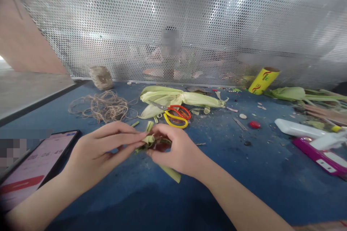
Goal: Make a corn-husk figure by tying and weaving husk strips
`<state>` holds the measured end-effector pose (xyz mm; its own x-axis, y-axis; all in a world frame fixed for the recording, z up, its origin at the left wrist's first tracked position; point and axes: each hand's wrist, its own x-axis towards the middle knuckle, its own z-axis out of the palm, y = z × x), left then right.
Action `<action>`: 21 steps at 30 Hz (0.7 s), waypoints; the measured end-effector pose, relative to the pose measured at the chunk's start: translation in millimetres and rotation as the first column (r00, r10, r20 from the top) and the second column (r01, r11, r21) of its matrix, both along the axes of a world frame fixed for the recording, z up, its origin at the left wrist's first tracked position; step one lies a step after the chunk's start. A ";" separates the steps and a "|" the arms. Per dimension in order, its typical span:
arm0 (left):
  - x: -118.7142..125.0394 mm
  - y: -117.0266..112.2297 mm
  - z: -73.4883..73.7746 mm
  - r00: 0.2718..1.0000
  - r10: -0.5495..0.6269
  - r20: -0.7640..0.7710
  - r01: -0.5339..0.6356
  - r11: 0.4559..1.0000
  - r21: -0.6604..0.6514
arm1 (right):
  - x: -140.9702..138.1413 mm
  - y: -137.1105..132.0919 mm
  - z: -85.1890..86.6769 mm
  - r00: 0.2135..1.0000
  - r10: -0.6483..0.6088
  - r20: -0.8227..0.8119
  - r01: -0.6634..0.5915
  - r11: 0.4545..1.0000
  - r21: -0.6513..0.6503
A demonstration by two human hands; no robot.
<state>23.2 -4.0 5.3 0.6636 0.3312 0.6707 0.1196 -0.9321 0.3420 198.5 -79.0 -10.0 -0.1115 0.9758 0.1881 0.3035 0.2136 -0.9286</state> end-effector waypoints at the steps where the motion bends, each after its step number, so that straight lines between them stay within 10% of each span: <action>1: -0.8 -0.7 0.1 1.000 0.017 0.009 -0.018 0.999 0.039 | -0.3 0.0 1.0 0.998 0.014 -0.066 -0.017 0.999 -0.044; 21: 4.7 -8.3 -4.6 0.984 0.149 0.094 -0.151 0.988 0.014 | -11.0 0.2 -7.9 0.802 0.025 -0.597 -0.141 0.979 -0.148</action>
